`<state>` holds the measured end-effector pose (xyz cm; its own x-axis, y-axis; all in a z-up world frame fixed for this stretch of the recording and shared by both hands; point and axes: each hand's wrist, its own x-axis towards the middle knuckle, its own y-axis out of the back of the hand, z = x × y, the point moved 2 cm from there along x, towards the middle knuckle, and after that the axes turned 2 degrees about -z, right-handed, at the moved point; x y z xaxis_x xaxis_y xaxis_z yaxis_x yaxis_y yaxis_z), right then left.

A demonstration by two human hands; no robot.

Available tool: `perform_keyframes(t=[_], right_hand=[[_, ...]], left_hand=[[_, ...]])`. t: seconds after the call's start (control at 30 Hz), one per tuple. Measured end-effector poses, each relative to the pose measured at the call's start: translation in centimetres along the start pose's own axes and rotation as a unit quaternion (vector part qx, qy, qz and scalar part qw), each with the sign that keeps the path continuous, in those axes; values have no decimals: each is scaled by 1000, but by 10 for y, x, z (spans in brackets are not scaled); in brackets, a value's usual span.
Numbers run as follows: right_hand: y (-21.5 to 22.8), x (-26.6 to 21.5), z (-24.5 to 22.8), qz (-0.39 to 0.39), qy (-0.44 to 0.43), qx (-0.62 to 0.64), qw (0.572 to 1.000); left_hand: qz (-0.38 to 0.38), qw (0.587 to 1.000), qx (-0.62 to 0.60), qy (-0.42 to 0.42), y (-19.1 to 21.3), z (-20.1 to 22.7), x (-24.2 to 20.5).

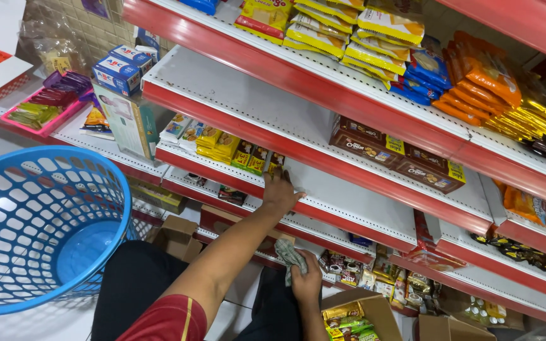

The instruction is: Wiping shelves and organizing snack products in a grocery store.

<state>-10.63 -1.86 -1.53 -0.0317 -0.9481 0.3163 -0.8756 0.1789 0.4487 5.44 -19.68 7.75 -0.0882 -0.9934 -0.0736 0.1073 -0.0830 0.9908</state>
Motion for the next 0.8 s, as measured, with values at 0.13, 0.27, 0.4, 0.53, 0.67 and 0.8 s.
perform_keyframes(t=[0.13,0.27,0.4,0.53,0.67,0.8], right_hand=[[2,0,0,-2,-3,-7,1000],[1,1,3,-2,4,0,1000],[-1,1,9,1,2,-2,1000],[-1,1,7,-11,-23,-24,999],[-1,1,9,-2,-8,-12,1000],[-1,-2,23,37,17,6,999]], left_hand=[[45,999,10,-4,-5,-6,2],[26,1000,-7,-1,-13,-12,3],[32,999,-10,-1,-17,-14,2],[42,999,-6,-6,-13,-15,-3],[8,999,-32,-18,-16,-15,-12],[166,981,-50,-82,-37,-7,-32]])
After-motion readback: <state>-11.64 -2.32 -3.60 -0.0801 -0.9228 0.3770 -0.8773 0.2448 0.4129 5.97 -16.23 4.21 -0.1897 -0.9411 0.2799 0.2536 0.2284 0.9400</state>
